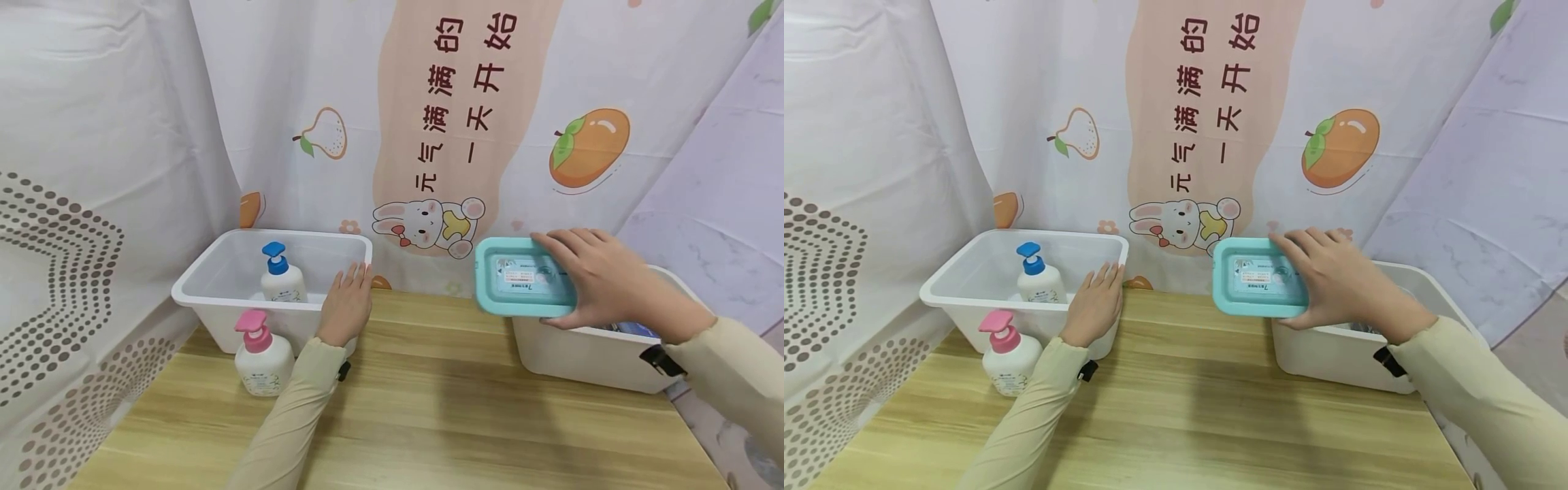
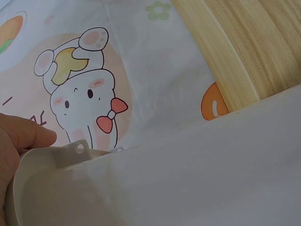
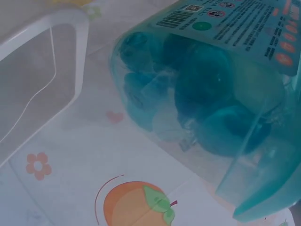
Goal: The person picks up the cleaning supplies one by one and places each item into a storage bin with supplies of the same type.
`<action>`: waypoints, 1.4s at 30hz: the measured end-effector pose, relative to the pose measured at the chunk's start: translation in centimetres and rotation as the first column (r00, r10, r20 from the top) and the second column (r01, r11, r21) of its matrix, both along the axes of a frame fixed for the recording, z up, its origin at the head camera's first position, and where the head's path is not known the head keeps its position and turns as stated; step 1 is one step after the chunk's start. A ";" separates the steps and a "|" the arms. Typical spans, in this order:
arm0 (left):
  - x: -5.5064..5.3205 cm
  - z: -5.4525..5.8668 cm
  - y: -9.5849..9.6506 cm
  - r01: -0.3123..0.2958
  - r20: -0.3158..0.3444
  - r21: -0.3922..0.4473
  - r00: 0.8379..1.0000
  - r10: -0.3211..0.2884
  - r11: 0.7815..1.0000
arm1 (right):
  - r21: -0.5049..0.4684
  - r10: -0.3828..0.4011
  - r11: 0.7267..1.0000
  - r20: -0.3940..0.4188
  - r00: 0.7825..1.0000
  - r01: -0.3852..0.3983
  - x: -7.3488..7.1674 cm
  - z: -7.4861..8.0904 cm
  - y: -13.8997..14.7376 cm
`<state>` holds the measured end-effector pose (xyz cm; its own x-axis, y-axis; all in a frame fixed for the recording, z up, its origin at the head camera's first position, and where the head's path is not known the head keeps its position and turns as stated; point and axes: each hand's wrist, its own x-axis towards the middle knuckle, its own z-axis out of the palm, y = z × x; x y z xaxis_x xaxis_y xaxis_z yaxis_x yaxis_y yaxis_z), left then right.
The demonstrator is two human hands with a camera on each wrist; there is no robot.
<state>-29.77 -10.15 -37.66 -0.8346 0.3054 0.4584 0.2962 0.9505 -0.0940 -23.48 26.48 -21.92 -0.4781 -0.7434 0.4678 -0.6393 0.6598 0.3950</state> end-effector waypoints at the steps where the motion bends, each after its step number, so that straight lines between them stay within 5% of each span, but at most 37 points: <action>1: 0.0 0.0 0.0 0.001 -0.001 0.000 1.000 -0.001 1.000 | 0.004 -0.016 1.000 0.007 1.000 0.016 -0.1 0.1 0.2; 22: 0.2 0.7 0.0 0.009 0.088 0.017 0.996 -0.011 1.000 | -0.005 -0.203 0.979 0.112 0.973 0.205 -2.3 0.9 4.2; 33: 0.1 0.2 0.0 0.019 0.079 0.007 0.997 -0.020 1.000 | 0.044 -0.325 0.945 0.243 0.914 0.324 -3.9 1.0 6.6; 42: 0.2 0.4 0.0 0.014 0.067 0.010 0.998 -0.015 1.000 | 0.065 -0.339 0.940 0.290 0.895 0.335 -5.3 0.4 8.3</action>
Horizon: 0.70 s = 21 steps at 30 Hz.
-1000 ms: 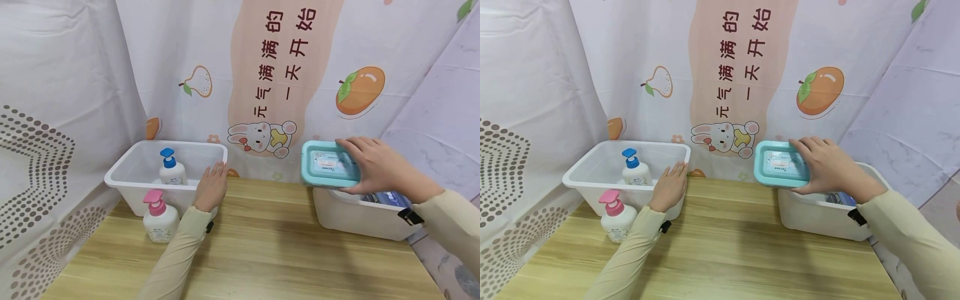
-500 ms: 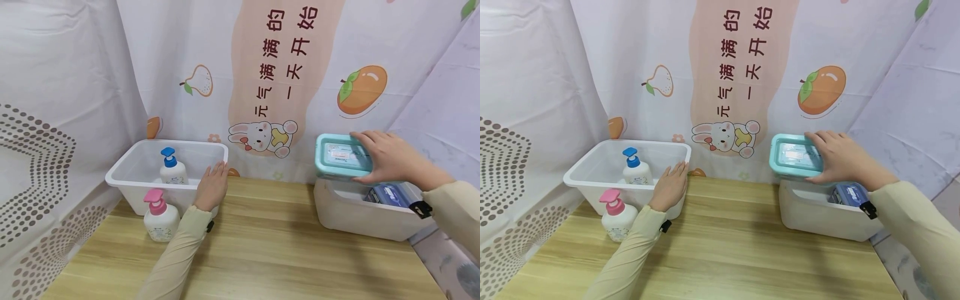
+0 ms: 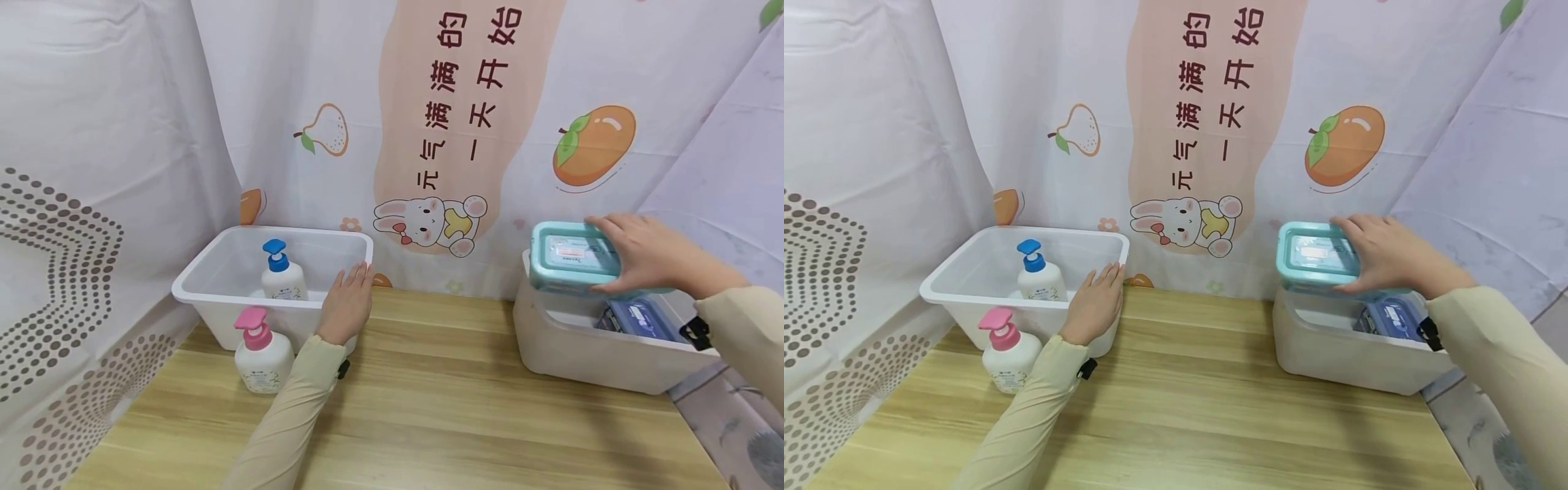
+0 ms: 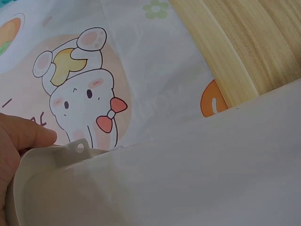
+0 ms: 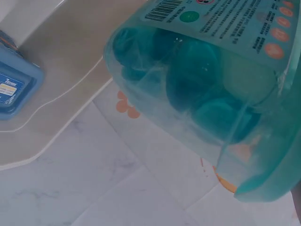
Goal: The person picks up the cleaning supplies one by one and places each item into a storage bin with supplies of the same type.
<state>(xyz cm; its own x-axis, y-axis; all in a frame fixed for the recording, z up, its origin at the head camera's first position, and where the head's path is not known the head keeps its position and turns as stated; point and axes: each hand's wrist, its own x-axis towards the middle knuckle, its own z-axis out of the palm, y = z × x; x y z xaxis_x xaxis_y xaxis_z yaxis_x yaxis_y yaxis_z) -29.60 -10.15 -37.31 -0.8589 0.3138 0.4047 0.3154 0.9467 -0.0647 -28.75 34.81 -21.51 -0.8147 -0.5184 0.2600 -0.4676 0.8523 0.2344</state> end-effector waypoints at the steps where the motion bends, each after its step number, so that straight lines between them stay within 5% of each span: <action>1: 0.0 0.0 0.0 -0.001 -0.001 -0.002 1.000 0.001 1.000 | 0.000 -0.009 1.000 0.015 1.000 0.009 -0.1 -0.1 0.2; 21: -0.1 0.1 0.2 -0.018 0.053 0.007 0.998 0.018 1.000 | 0.039 -0.078 0.997 0.181 0.980 0.072 -2.0 -1.9 3.1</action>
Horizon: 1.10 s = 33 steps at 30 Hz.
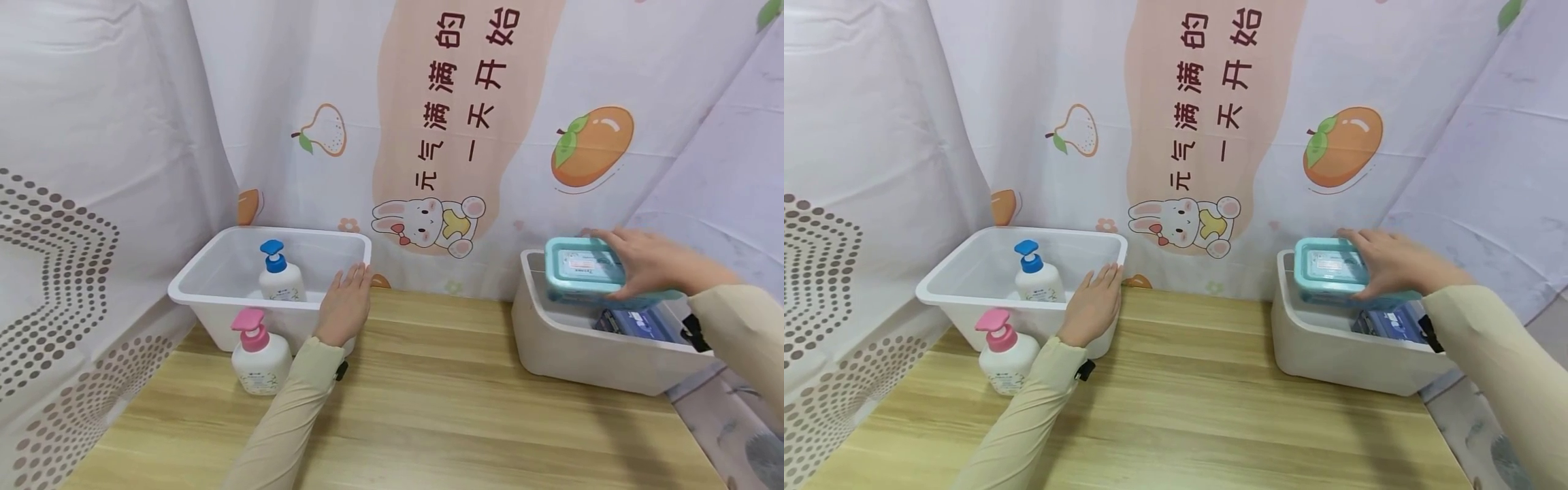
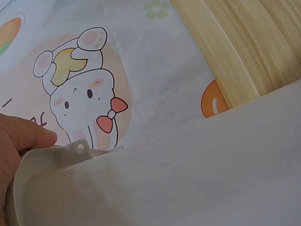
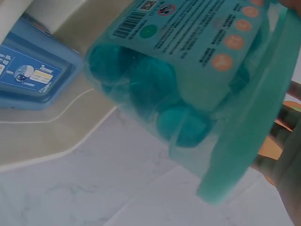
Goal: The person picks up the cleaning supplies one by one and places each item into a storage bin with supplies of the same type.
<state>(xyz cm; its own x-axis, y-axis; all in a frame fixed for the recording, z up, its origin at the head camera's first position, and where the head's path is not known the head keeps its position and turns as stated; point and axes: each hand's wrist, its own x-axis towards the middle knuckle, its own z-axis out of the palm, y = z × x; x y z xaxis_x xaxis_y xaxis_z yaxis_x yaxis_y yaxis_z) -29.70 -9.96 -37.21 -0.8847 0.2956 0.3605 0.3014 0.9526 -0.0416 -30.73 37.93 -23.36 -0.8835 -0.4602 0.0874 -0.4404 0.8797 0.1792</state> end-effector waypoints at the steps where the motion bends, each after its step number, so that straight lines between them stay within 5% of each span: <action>1: 0.0 0.0 0.0 0.000 -0.001 0.001 1.000 0.000 1.000 | 0.009 -0.007 1.000 0.010 1.000 0.007 -0.1 -0.2 0.1; 15: -0.1 -0.3 -0.2 0.004 -0.022 0.009 1.000 -0.004 1.000 | 0.066 -0.070 0.996 0.113 0.991 0.063 -1.8 -2.6 0.7; 27: -0.1 -0.4 -0.1 -0.001 -0.043 -0.009 0.999 0.000 1.000 | 0.198 -0.059 0.979 0.047 0.997 0.049 -2.8 -4.5 1.1; 33: -0.1 -0.3 -0.1 -0.006 -0.031 -0.006 1.000 0.006 1.000 | 0.180 -0.055 0.983 0.090 0.994 0.038 -3.3 -5.3 0.8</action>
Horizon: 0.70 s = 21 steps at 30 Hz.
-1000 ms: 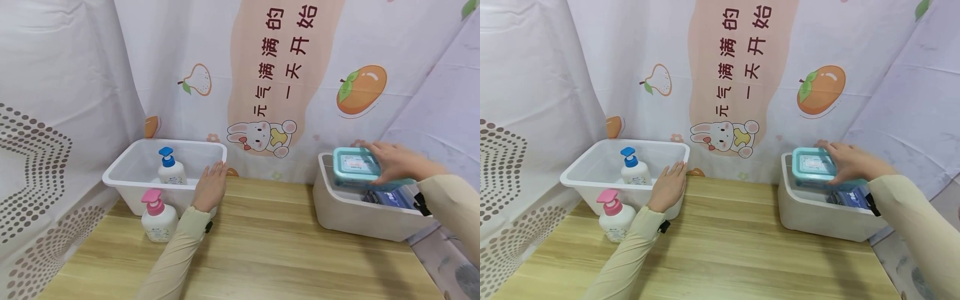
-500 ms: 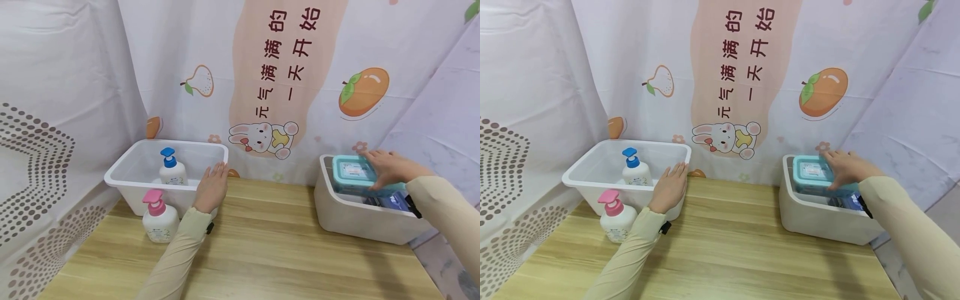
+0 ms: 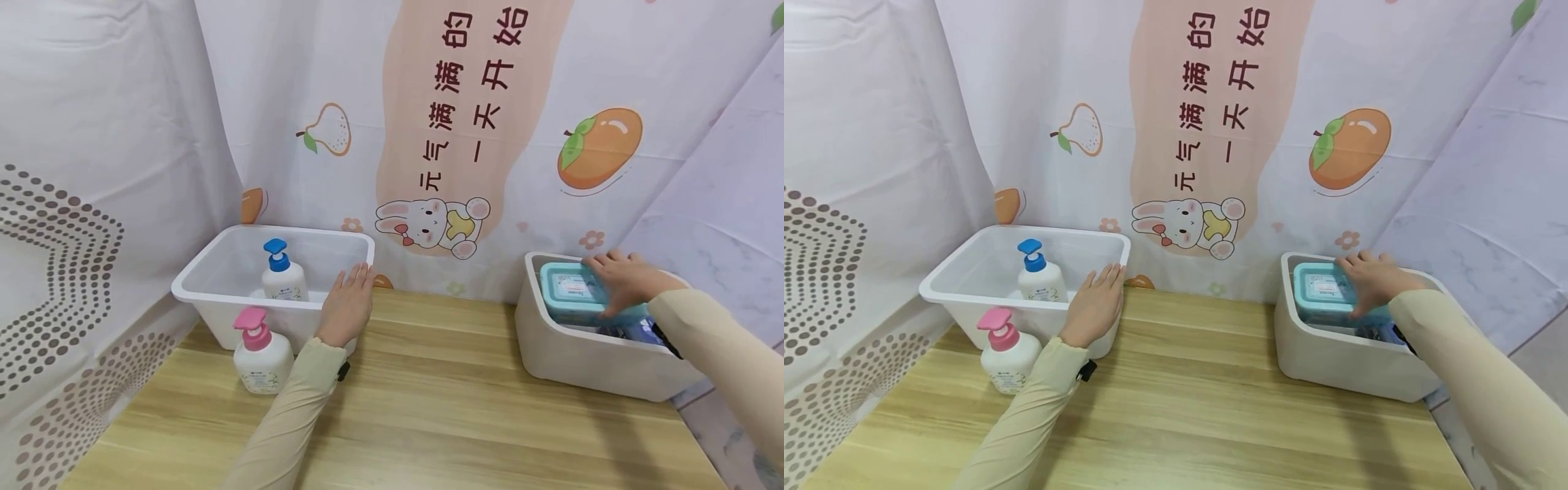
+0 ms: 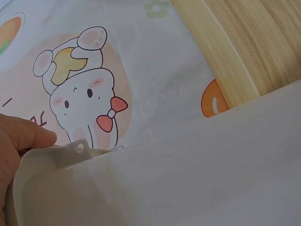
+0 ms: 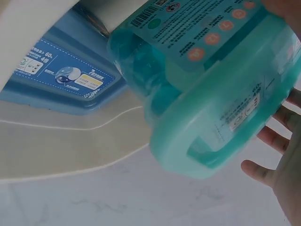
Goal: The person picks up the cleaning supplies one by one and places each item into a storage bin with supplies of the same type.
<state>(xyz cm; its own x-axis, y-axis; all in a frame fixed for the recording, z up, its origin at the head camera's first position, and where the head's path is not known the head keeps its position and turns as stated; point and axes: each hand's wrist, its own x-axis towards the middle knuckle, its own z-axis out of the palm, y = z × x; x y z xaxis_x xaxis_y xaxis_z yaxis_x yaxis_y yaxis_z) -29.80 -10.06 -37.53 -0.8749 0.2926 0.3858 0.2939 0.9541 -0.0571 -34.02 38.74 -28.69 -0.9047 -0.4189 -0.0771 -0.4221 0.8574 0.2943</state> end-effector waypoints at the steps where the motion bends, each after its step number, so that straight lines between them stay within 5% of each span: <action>1: 0.0 0.0 0.0 0.001 0.000 0.001 1.000 -0.001 1.000 | 0.001 -0.001 1.000 0.007 1.000 0.001 -0.1 -0.1 -0.1; 21: 0.0 -0.1 0.1 -0.004 -0.042 -0.010 0.999 0.004 1.000 | -0.047 -0.046 0.998 0.111 0.993 0.051 -2.2 -2.1 -0.1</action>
